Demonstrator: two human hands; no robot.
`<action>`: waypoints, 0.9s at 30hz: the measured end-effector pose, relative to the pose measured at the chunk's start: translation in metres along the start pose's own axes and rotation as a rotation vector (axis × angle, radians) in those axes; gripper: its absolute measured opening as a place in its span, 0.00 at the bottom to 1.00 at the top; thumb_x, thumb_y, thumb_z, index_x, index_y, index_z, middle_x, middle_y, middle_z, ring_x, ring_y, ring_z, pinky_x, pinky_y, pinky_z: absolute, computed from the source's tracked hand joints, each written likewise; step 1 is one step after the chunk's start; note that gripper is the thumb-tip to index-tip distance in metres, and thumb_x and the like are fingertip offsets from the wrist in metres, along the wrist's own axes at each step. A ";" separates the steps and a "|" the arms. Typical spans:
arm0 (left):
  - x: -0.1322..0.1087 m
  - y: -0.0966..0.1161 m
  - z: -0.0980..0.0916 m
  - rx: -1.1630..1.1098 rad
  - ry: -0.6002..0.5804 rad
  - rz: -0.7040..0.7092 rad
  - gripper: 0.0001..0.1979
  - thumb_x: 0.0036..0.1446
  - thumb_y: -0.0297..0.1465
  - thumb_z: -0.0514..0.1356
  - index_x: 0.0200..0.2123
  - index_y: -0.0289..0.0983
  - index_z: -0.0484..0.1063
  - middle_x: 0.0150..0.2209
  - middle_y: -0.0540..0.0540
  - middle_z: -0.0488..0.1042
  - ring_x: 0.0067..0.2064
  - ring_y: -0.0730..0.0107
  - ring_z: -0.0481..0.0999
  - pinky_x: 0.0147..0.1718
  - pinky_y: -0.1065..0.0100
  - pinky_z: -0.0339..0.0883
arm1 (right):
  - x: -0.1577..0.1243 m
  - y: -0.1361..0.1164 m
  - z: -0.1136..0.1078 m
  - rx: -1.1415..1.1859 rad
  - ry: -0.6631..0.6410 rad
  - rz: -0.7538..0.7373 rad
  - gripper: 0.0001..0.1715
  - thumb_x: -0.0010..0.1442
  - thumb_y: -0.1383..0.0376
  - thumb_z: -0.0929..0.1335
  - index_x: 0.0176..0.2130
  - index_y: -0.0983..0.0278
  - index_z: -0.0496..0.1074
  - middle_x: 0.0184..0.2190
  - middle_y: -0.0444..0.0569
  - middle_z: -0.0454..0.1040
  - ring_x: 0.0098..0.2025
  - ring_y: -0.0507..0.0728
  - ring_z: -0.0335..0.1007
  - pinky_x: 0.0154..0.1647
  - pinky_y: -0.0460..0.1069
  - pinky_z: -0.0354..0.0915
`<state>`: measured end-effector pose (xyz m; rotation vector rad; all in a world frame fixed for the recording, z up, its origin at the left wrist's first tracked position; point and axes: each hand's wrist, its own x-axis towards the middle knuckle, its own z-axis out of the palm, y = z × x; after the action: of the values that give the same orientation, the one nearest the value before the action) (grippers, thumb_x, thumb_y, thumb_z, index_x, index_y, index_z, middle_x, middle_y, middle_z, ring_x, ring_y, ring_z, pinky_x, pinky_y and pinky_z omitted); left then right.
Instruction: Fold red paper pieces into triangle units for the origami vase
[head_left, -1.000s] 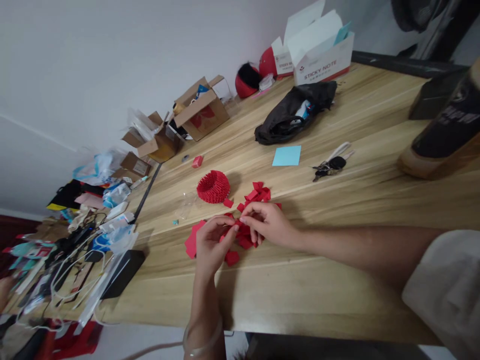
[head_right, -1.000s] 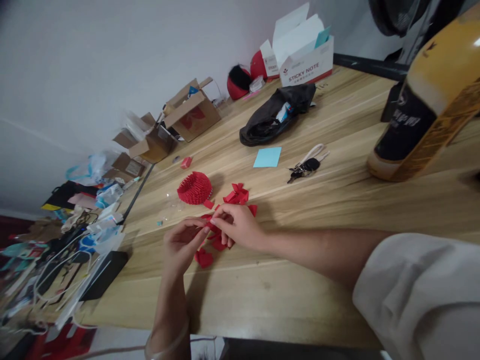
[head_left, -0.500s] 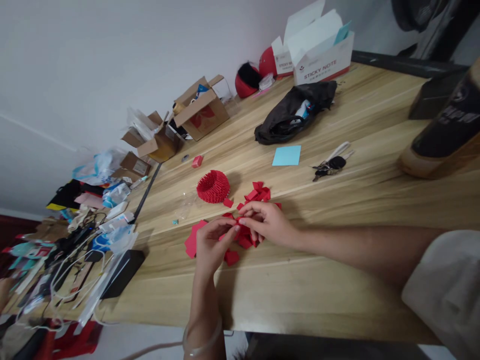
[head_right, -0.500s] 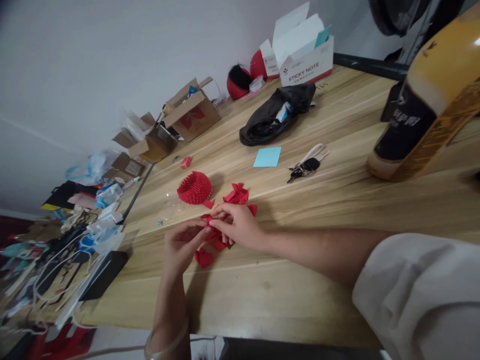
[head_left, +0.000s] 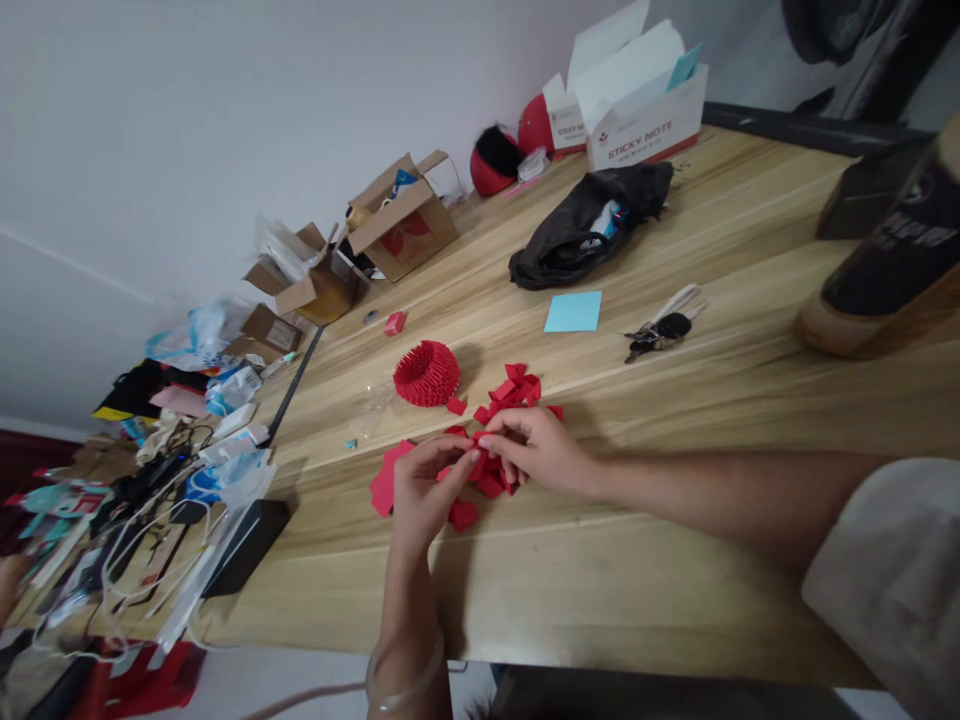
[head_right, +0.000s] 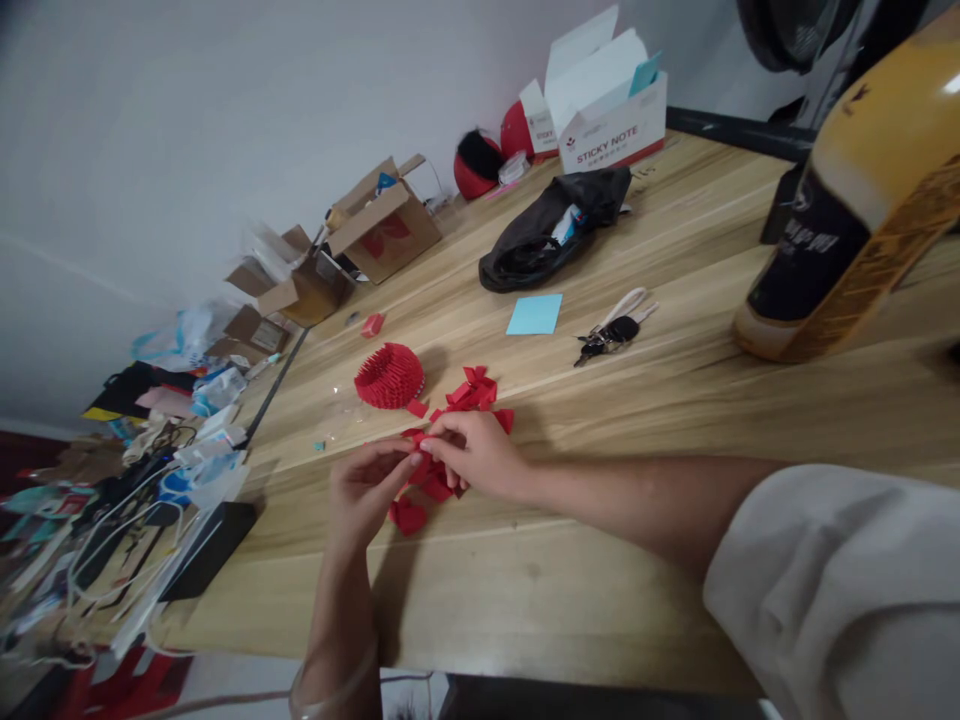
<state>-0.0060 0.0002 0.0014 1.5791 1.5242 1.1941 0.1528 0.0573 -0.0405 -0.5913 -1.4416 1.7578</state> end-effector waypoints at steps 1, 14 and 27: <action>0.000 0.000 0.000 0.004 -0.007 0.000 0.05 0.50 0.28 0.67 0.33 0.36 0.79 0.33 0.46 0.79 0.34 0.72 0.78 0.35 0.75 0.73 | 0.000 0.000 0.000 -0.002 0.003 -0.003 0.09 0.60 0.63 0.66 0.30 0.66 0.68 0.13 0.38 0.65 0.14 0.47 0.62 0.15 0.41 0.59; 0.001 0.004 0.002 0.029 -0.008 -0.081 0.07 0.48 0.29 0.67 0.33 0.34 0.77 0.32 0.45 0.79 0.32 0.70 0.78 0.35 0.72 0.74 | 0.000 -0.006 0.000 -0.035 -0.014 0.019 0.07 0.60 0.69 0.65 0.29 0.66 0.68 0.13 0.37 0.64 0.14 0.46 0.61 0.16 0.41 0.58; 0.001 -0.001 -0.001 0.201 -0.090 -0.040 0.06 0.52 0.30 0.64 0.34 0.35 0.76 0.32 0.45 0.79 0.33 0.71 0.77 0.35 0.72 0.72 | 0.001 -0.002 -0.001 -0.089 -0.025 0.004 0.08 0.59 0.69 0.65 0.28 0.66 0.67 0.14 0.39 0.66 0.15 0.47 0.61 0.17 0.42 0.58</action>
<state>-0.0070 0.0010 0.0014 1.6988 1.6512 0.9590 0.1541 0.0587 -0.0391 -0.6207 -1.5427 1.7164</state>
